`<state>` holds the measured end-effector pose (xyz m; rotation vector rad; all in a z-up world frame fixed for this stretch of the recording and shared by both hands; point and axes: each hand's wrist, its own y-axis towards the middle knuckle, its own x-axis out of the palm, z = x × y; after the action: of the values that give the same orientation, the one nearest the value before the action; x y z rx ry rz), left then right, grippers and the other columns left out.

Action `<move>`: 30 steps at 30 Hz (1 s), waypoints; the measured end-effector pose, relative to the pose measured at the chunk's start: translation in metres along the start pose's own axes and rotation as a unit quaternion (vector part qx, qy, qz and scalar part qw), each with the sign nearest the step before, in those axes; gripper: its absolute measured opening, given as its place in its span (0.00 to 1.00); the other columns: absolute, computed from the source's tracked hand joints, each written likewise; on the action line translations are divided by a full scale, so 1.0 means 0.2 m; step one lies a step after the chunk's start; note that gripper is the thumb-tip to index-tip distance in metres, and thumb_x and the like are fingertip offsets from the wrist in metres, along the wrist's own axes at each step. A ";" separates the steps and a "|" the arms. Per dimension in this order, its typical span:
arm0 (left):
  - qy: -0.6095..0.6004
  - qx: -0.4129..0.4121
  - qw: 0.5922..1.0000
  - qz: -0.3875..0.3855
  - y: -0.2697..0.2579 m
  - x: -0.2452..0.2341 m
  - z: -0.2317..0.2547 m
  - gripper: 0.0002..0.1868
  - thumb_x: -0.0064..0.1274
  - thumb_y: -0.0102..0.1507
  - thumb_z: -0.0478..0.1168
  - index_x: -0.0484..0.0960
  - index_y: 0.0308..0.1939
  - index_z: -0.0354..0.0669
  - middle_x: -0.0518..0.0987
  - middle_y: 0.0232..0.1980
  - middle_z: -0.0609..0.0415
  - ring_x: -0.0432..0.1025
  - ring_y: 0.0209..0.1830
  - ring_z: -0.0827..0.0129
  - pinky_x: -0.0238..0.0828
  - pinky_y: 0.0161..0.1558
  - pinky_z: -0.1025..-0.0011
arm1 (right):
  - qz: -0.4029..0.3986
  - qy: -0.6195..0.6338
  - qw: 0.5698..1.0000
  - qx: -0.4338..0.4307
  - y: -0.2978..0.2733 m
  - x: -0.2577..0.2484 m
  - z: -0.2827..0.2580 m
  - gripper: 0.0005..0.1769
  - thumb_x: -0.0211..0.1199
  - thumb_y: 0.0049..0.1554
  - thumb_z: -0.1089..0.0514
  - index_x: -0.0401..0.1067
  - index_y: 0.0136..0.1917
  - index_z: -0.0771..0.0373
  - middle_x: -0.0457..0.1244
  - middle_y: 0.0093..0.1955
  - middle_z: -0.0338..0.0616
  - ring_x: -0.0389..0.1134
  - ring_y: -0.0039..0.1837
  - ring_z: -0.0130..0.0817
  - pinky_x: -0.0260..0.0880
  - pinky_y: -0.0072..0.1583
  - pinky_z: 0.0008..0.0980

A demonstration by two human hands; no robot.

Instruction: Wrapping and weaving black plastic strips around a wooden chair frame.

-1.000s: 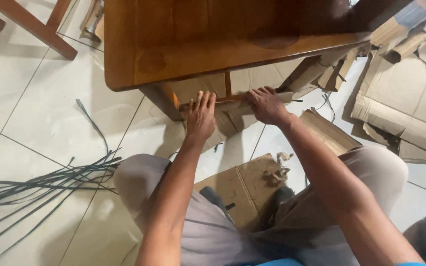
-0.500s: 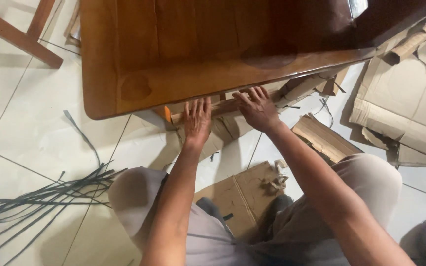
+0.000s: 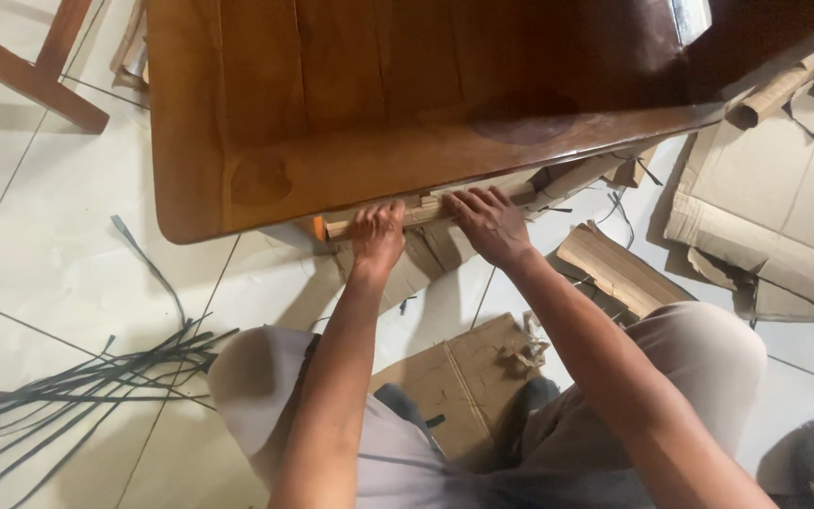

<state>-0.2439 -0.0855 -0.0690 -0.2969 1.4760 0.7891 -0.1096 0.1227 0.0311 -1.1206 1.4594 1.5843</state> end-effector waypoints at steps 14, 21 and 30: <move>-0.048 -0.093 0.973 -0.204 0.07 -0.08 0.02 0.05 0.57 0.51 0.34 0.86 0.27 0.49 0.81 0.23 0.52 0.82 0.28 0.54 0.75 0.30 0.60 | -0.098 0.030 0.992 0.068 0.01 0.11 0.01 0.10 0.61 0.61 0.47 0.73 0.55 0.47 0.68 0.49 0.34 0.73 0.56 0.39 0.69 0.61 0.38; -0.042 -0.132 0.956 -0.260 0.10 -0.10 0.04 0.10 0.66 0.55 0.44 0.87 0.39 0.51 0.85 0.34 0.49 0.83 0.37 0.47 0.79 0.33 0.47 | -0.049 0.004 0.995 0.084 0.03 0.07 -0.03 0.06 0.67 0.55 0.50 0.76 0.45 0.51 0.63 0.50 0.39 0.69 0.55 0.43 0.69 0.56 0.38; -0.046 -0.119 0.966 -0.226 0.07 -0.25 0.07 0.06 0.55 0.59 0.39 0.87 0.32 0.55 0.85 0.30 0.51 0.84 0.36 0.51 0.80 0.36 0.52 | -0.030 0.045 0.997 0.060 0.01 0.09 0.01 0.06 0.68 0.52 0.52 0.76 0.44 0.51 0.65 0.47 0.41 0.69 0.52 0.46 0.71 0.52 0.38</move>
<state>-0.2375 -0.0799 -0.0160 -0.7422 1.1634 0.5975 -0.1180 0.1232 0.0154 -1.1676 1.5431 1.4025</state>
